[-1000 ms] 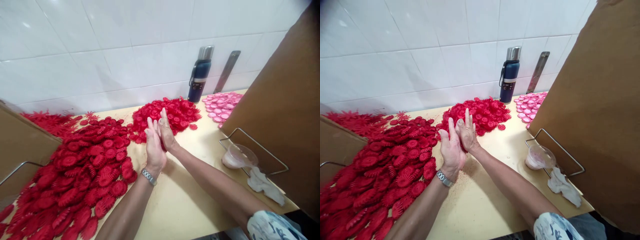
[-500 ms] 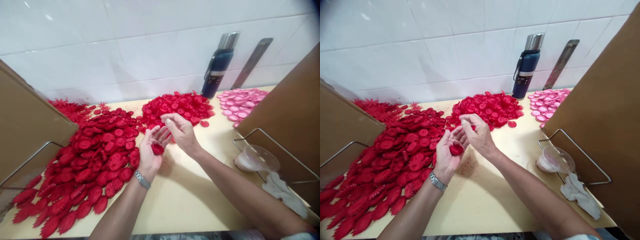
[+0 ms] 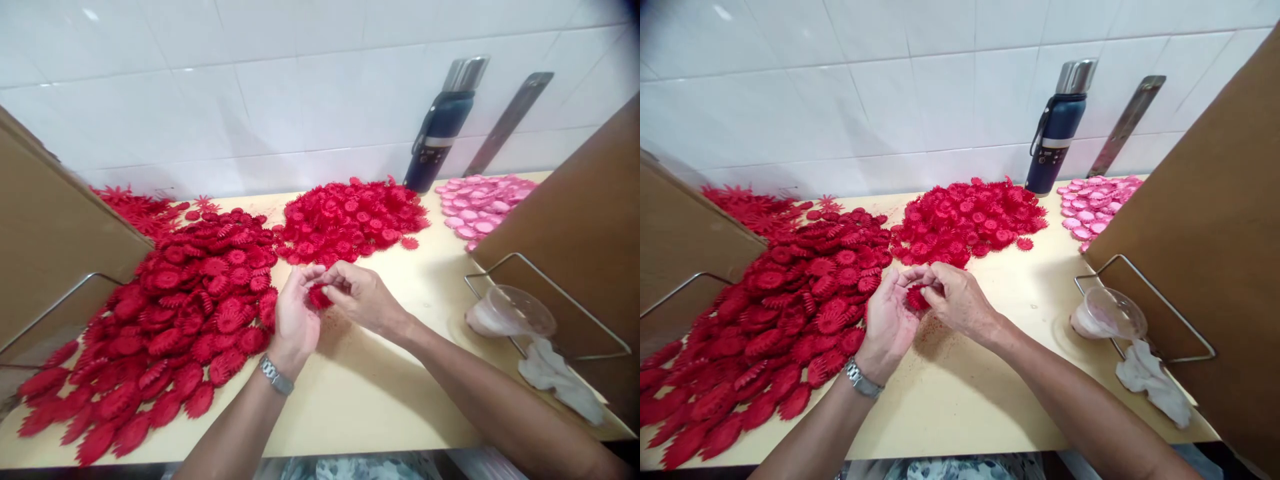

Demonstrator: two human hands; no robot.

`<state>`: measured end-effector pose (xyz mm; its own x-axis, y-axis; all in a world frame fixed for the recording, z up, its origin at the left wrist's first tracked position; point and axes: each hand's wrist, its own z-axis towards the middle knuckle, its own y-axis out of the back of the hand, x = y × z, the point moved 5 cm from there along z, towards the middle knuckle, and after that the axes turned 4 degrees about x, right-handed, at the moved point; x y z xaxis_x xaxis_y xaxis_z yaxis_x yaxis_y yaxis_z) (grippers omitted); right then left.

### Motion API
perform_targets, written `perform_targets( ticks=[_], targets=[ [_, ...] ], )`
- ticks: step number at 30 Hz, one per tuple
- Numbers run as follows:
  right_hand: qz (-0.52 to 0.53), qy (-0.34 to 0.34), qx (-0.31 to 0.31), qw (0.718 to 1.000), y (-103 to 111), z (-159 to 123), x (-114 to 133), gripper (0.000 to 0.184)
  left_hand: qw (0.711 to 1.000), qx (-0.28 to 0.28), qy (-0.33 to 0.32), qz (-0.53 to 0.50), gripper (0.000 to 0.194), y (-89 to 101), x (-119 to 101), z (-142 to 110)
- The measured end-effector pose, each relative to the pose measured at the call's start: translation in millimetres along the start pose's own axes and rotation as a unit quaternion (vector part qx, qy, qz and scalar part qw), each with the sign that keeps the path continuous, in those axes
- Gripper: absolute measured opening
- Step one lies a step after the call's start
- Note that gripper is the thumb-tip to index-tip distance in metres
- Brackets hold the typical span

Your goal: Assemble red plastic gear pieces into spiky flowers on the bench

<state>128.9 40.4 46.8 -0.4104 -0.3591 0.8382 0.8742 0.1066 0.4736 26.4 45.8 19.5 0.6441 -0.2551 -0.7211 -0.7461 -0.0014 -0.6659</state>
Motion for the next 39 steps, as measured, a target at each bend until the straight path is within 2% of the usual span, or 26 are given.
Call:
perform_targets(
  ticks=[3, 6, 8, 10, 12, 14, 15, 16, 19, 22, 24, 27, 29, 30, 33, 34, 35, 37, 39],
  targets=[
    [-0.053, 0.01, -0.002, 0.999, 4.8, -1.0, -2.0, 0.013, 0.998, 0.038, 0.041, 0.028, 0.016, 1.0, 5.9, -6.2],
    [-0.083, 0.021, 0.003, 0.996, 12.6, -6.9, 4.1, 0.016, 0.995, 0.05, 0.057, 0.07, 0.023, 2.0, 8.2, -10.6],
    [-0.124, 0.037, -0.017, 0.992, 28.3, -17.1, 12.7, 0.016, 0.992, 0.033, 0.063, 0.105, 0.021, 5.1, 6.8, -11.3],
    [-0.196, 0.058, -0.061, 0.977, 53.6, -34.8, 21.3, 0.017, 0.987, 0.001, 0.068, 0.147, 0.019, 10.3, 3.9, -9.6],
    [-0.304, 0.058, -0.137, 0.941, 86.4, -61.2, 25.3, 0.017, 0.982, -0.026, 0.068, 0.175, 0.021, 14.8, 1.3, -6.2],
    [-0.42, 0.024, -0.215, 0.882, 119.1, -93.3, 22.1, 0.017, 0.98, -0.038, 0.075, 0.183, 0.023, 16.8, 1.3, -3.4],
    [-0.464, -0.009, -0.228, 0.856, 132.3, -108.5, 16.2, 0.018, 0.979, -0.042, 0.084, 0.183, 0.024, 17.3, 2.4, -2.8],
    [-0.496, -0.037, -0.226, 0.838, 142.5, -122.0, 8.8, 0.019, 0.978, -0.045, 0.093, 0.181, 0.024, 17.6, 3.8, -2.8],
    [-0.534, -0.107, -0.171, 0.821, 155.8, -148.2, -18.4, 0.021, 0.977, -0.041, 0.114, 0.175, 0.023, 17.6, 7.6, -4.8],
    [-0.543, -0.16, -0.113, 0.816, 152.7, -153.6, -41.1, 0.022, 0.981, -0.027, 0.113, 0.157, 0.02, 17.8, 8.7, -7.0],
    [-0.539, -0.177, -0.095, 0.818, 151.0, -152.1, -49.3, 0.021, 0.983, -0.02, 0.115, 0.138, 0.019, 17.4, 9.3, -8.5],
    [-0.528, -0.17, -0.075, 0.828, 154.4, -153.5, -50.6, 0.022, 0.987, -0.015, 0.127, 0.098, 0.019, 13.9, 11.2, -12.0],
    [-0.521, -0.139, -0.067, 0.839, 157.9, -156.6, -43.2, 0.023, 0.989, -0.016, 0.131, 0.061, 0.019, 10.5, 12.3, -14.7],
    [-0.517, -0.116, -0.08, 0.844, 159.7, -157.4, -36.4, 0.023, 0.99, -0.012, 0.135, 0.043, 0.02, 8.7, 13.3, -15.7],
    [-0.494, -0.066, -0.178, 0.849, 158.8, -151.4, -9.2, 0.021, 0.988, 0.018, 0.154, -0.009, 0.028, 4.9, 17.6, -17.1],
    [-0.48, -0.051, -0.205, 0.851, 152.4, -144.9, 0.4, 0.023, 0.987, 0.028, 0.158, -0.022, 0.031, 4.7, 18.8, -17.2],
    [-0.448, -0.041, -0.199, 0.871, 140.7, -134.9, 7.3, 0.025, 0.986, 0.033, 0.159, -0.034, 0.032, 5.1, 19.6, -17.4],
    [-0.389, 0.041, -0.121, 0.912, 102.0, -108.6, 21.5, 0.029, 0.985, 0.043, 0.158, -0.051, 0.035, 5.6, 20.4, -18.4],
    [-0.374, 0.104, -0.019, 0.921, 57.3, -82.9, 26.8, 0.035, 0.983, 0.054, 0.163, -0.062, 0.037, 4.6, 20.9, -20.0]
  ],
)
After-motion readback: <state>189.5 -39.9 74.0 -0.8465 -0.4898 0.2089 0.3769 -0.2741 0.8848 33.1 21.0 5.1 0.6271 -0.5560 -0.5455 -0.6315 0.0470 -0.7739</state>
